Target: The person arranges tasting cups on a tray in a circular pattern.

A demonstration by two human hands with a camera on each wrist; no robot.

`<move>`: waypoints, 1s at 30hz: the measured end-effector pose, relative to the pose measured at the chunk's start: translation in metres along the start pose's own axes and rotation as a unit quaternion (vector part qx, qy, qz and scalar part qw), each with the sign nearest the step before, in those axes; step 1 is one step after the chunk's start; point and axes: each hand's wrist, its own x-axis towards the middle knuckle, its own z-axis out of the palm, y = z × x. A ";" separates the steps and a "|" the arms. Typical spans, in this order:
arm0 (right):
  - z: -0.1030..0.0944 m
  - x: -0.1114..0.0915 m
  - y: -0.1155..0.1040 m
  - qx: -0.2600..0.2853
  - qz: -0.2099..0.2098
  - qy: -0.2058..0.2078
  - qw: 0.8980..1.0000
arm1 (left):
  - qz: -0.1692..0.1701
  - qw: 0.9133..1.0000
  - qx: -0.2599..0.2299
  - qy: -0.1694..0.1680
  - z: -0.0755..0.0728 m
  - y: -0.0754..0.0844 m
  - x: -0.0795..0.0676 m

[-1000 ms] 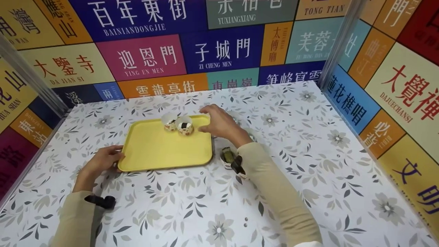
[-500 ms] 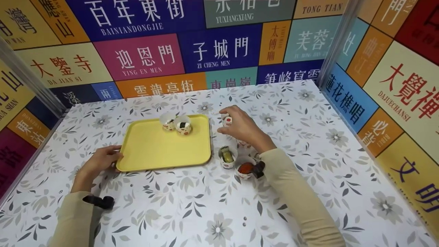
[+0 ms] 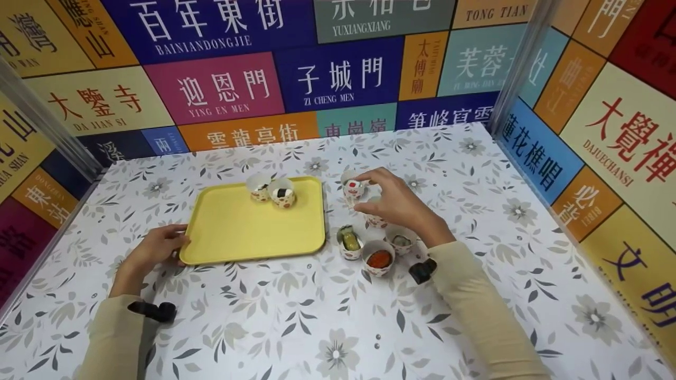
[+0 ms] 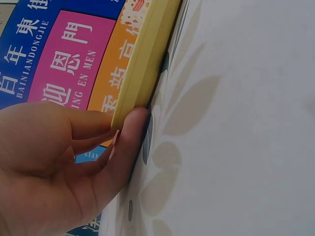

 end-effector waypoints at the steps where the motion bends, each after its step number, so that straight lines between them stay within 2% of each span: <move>1: -0.001 -0.003 0.002 -0.001 -0.005 0.004 1.000 | 0.001 1.000 0.005 0.000 0.000 0.000 0.000; 12: -0.010 -0.034 0.021 0.009 -0.020 0.031 0.999 | -0.008 1.000 0.017 0.011 0.001 0.001 0.001; 18: -0.008 -0.045 0.035 0.027 0.003 0.042 0.999 | -0.011 1.000 0.012 0.009 0.001 -0.001 0.001; 25: -0.004 -0.054 0.048 0.077 0.051 0.019 0.996 | -0.002 1.000 0.013 0.013 0.001 -0.001 0.000; 30: -0.001 -0.061 0.058 0.079 0.056 0.014 0.995 | -0.003 1.000 0.007 0.007 0.001 0.001 0.000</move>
